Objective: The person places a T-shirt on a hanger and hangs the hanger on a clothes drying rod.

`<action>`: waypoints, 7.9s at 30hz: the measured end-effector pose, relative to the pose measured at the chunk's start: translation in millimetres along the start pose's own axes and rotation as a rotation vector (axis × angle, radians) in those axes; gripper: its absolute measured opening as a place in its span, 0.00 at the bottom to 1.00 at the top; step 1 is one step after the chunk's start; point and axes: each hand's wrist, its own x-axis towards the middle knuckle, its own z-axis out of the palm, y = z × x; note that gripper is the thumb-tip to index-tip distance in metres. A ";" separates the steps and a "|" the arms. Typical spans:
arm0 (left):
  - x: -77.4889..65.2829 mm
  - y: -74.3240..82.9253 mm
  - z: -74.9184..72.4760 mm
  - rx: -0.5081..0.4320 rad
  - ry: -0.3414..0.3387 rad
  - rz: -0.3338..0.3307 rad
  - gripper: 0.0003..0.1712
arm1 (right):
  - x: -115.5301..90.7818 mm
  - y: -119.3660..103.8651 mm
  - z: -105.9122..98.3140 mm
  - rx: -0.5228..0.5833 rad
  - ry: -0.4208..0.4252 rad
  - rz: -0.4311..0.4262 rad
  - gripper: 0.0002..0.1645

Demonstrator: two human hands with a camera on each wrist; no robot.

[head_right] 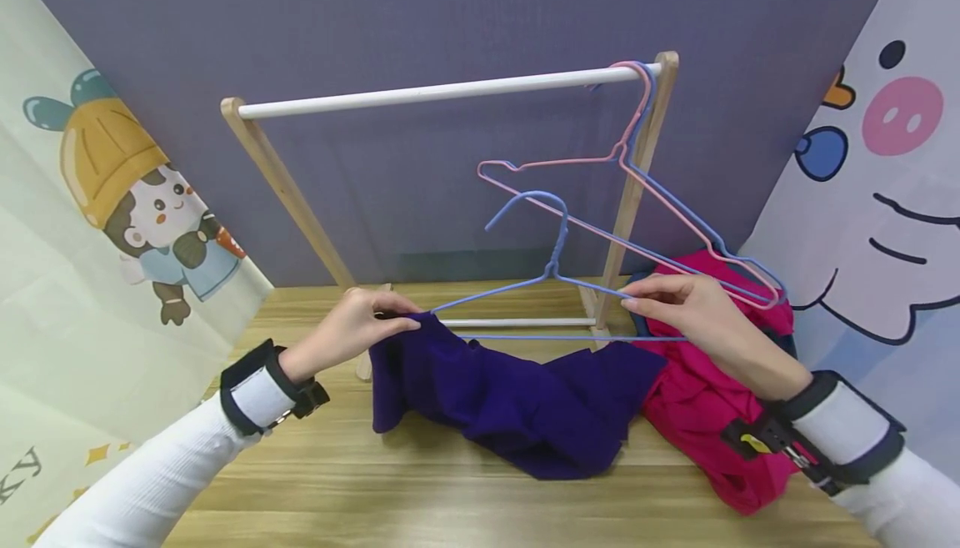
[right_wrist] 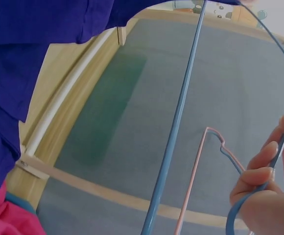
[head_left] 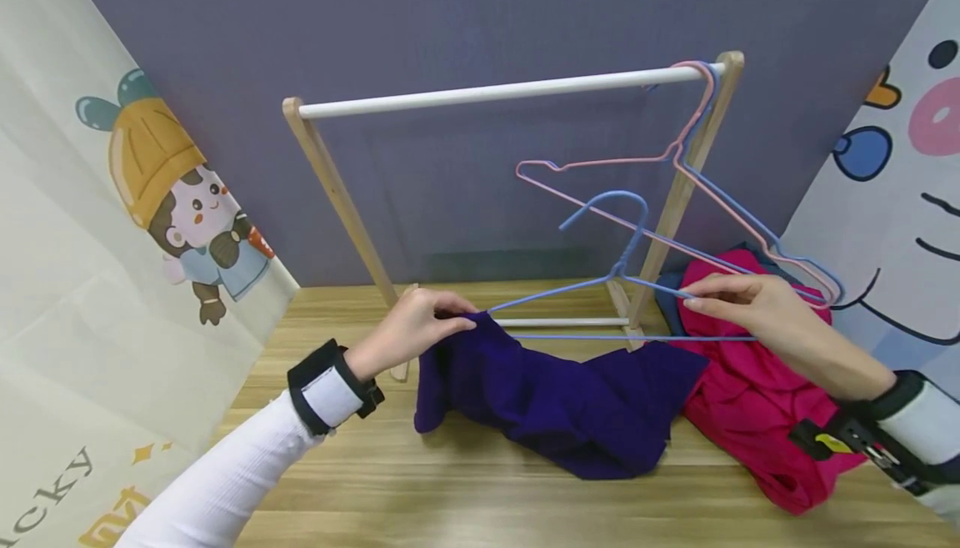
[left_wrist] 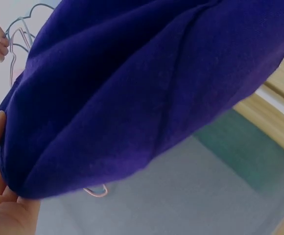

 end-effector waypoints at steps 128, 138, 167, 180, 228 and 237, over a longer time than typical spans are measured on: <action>14.8 4.1 -44.4 -0.057 0.058 -0.212 0.10 | 36.7 5.6 82.7 -0.474 0.073 -0.730 0.07; 11.2 -2.0 -37.6 -0.041 0.050 -0.174 0.07 | 25.7 13.1 56.2 -0.592 0.195 -0.998 0.30; 15.6 0.9 -2.8 0.004 0.063 -0.078 0.05 | 31.9 -22.1 36.9 -0.539 0.106 -1.026 0.24; 23.9 7.3 12.2 0.023 0.055 -0.057 0.05 | 43.7 -48.7 49.8 -0.481 0.072 -1.055 0.13; 14.8 -5.5 -2.5 -0.020 0.113 -0.189 0.09 | 30.5 -33.4 50.2 -0.441 0.226 -0.675 0.09; 7.1 -14.9 -7.8 0.017 0.109 -0.184 0.07 | 26.8 -31.3 43.8 -0.451 0.233 -0.654 0.10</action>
